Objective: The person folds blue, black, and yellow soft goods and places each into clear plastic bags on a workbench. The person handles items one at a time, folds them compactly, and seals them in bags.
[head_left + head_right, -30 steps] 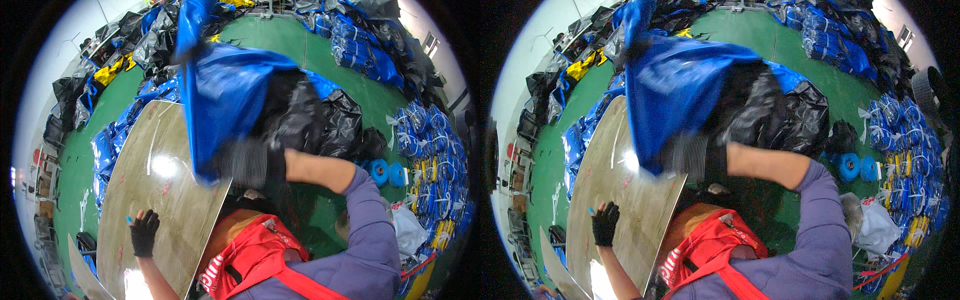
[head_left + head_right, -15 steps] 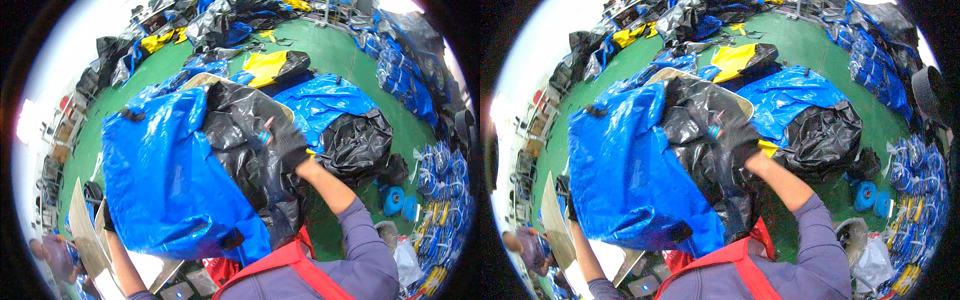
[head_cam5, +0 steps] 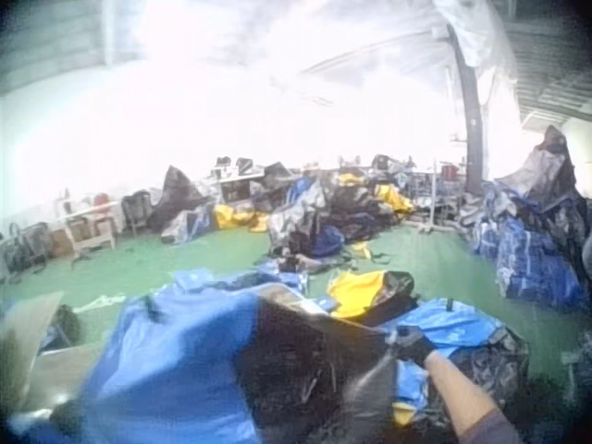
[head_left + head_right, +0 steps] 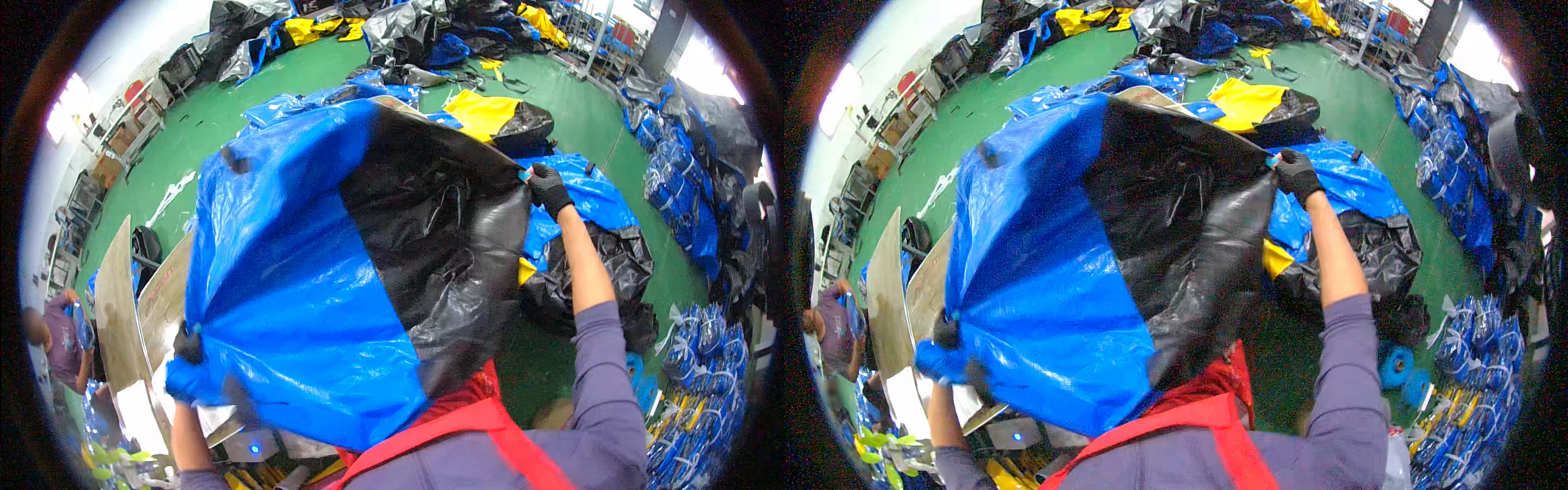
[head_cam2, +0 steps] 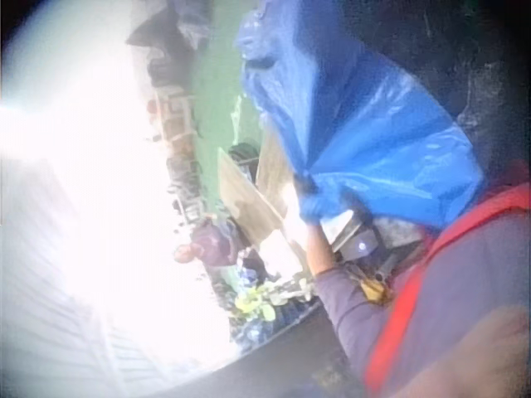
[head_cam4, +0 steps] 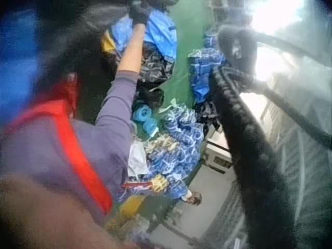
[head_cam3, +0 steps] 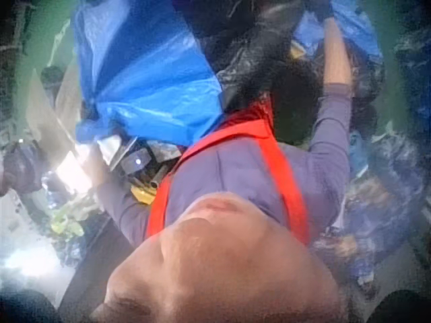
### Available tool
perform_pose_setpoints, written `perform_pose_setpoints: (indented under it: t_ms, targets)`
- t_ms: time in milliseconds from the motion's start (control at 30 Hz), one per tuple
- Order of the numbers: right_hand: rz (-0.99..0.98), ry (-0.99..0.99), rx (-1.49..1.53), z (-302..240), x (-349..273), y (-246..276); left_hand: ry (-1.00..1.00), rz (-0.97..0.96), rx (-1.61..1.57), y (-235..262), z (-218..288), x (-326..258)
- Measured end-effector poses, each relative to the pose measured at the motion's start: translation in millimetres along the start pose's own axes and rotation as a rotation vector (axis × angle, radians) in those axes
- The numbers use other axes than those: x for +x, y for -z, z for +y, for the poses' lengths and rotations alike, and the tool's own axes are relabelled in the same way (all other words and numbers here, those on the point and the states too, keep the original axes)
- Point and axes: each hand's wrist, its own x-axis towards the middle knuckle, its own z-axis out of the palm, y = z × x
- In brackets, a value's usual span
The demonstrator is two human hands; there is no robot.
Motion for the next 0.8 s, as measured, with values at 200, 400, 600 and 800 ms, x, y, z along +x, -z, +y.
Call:
perform_pose_setpoints:
  t_ms: [200, 400, 600, 800]
  targets:
    - [-0.212, -0.197, -0.250, -3.0, 8.3, 4.8, 0.233, -0.243, -0.075, 17.9, -78.0, -53.2]
    - [-0.514, 0.259, -0.604, -117.8, 43.3, -41.6, -0.057, -0.435, -0.479, 47.3, -44.0, 11.9]
    - [-0.170, 0.313, -0.773, -124.1, 60.3, -83.5, -0.172, -0.077, -0.676, 25.2, -26.1, 82.4]
    - [-0.029, 0.202, -0.790, -118.0, 79.2, -32.4, 0.288, 0.000, -0.182, 26.5, -11.0, 70.3]
